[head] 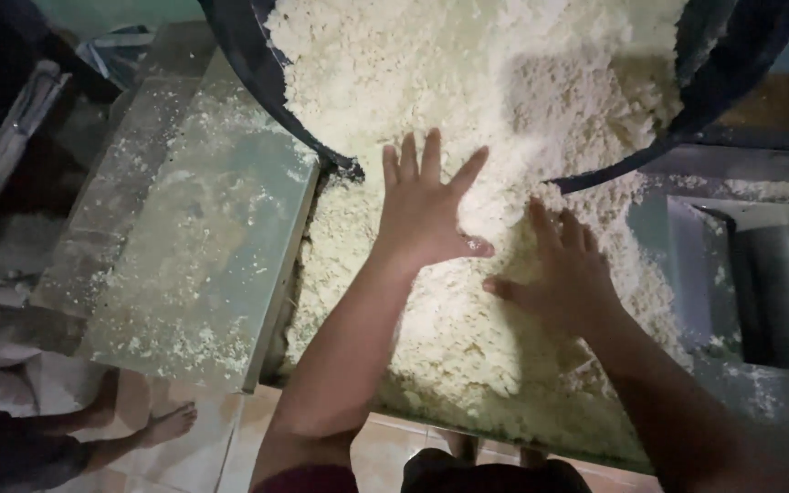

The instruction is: The person repeatedly scoops and breaks up a large pile of white dough-like material on a metal tray using both hands. They briefly adjust a wheel on the side of the machine before resuming the manual processing of the material.

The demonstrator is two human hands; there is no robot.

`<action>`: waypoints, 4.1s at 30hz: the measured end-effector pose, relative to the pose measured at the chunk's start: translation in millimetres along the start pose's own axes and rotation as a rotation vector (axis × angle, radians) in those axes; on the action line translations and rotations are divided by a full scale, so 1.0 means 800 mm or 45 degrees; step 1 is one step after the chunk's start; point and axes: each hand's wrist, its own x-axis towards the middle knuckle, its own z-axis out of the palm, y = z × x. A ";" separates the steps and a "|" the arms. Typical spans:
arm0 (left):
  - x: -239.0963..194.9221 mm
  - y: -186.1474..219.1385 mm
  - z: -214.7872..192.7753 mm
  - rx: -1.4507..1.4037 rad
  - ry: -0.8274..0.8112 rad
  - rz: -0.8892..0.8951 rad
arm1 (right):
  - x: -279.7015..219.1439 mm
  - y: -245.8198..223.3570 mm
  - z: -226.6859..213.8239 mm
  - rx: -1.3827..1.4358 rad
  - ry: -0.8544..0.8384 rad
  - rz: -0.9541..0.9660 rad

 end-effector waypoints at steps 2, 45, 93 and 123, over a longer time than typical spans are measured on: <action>0.008 0.000 0.006 0.011 -0.032 -0.020 | 0.005 0.000 -0.003 -0.031 -0.042 0.009; 0.025 -0.052 0.058 -0.001 0.608 0.197 | 0.014 0.056 0.031 0.014 0.431 -0.503; 0.000 -0.069 0.020 -0.301 0.693 -0.046 | 0.013 0.053 0.042 -0.100 0.497 -0.520; 0.015 -0.084 0.035 -0.340 0.339 -0.189 | 0.015 0.044 0.028 0.043 0.208 -0.349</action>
